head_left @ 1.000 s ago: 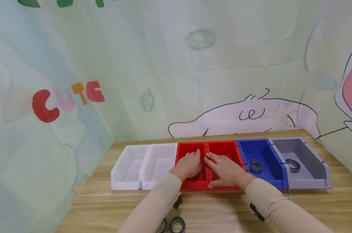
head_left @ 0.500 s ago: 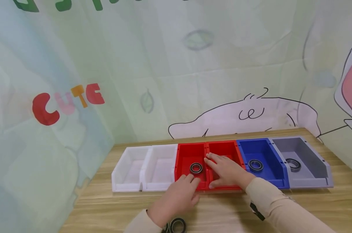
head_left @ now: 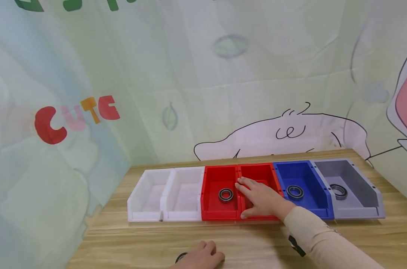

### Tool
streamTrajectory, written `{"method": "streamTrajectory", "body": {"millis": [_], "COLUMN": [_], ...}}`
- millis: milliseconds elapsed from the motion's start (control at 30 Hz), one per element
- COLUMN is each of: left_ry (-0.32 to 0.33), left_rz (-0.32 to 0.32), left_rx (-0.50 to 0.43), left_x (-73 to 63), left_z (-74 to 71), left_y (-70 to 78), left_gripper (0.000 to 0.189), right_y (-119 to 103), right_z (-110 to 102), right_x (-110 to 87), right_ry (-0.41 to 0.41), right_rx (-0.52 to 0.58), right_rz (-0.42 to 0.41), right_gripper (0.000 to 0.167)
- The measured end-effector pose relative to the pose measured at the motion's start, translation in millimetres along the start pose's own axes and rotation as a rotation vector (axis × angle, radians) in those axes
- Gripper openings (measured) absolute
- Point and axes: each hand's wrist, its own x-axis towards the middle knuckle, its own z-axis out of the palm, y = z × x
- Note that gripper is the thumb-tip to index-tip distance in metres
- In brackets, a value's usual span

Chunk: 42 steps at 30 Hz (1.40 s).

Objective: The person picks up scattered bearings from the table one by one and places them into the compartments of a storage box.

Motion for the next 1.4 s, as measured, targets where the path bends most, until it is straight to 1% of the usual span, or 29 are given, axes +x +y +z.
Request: {"method": "streamTrajectory", "body": {"millis": [100,267,367,567,733,800,933,1167,1200,1400], "left_ry": [0.014,0.022,0.008,0.028,0.022,0.04,0.088,0.128,0.144,0.178], "left_rz": [-0.001,-0.034,-0.051,-0.018,-0.03,-0.018,-0.003,-0.056,-0.053,-0.104], "left_rx": [-0.006,-0.053,-0.072,-0.038,-0.062,-0.06,-0.076,-0.163,-0.156,-0.217], "left_x": [-1.3,-0.6,1.4,1.7,2.8,1.6,-4.4,-20.5,-22.8,-32.1], "left_z": [2.3,2.6,-0.2,-5.9,-6.6,-6.3,-7.3,-18.7,-20.4,-27.4], "left_y": [-3.2,-5.3,-6.3,-4.2,-3.4,-3.6,-5.5,-11.1,-12.3,-20.4], "left_gripper": [0.035,0.027,0.026,0.03,0.033,0.033,0.034,0.03,0.029,0.03], "right_y": [-0.7,0.7,2.4,3.1,2.8,2.7,2.4,1.6,1.6,2.4], "right_z": [0.0,2.4,3.6,2.1,2.2,2.7,3.6,3.6,3.6,3.9], "right_x": [0.0,0.1,0.5,0.6,0.8,0.9,0.8,-0.4,-0.5,0.4], "right_ry": [-0.003,-0.007,-0.002,0.002,-0.006,-0.008,-0.011,-0.008,-0.008,-0.002], "right_rx": [0.019,0.031,0.02,0.025,0.032,0.039,0.05,0.065,0.07,0.077], "right_rz": [-0.003,-0.002,0.001,0.003,0.012,0.015,0.018,0.019,0.018,0.01], "right_gripper": [0.092,0.093,0.093,0.093,0.093,0.093,0.093,0.093,0.093,0.093]}}
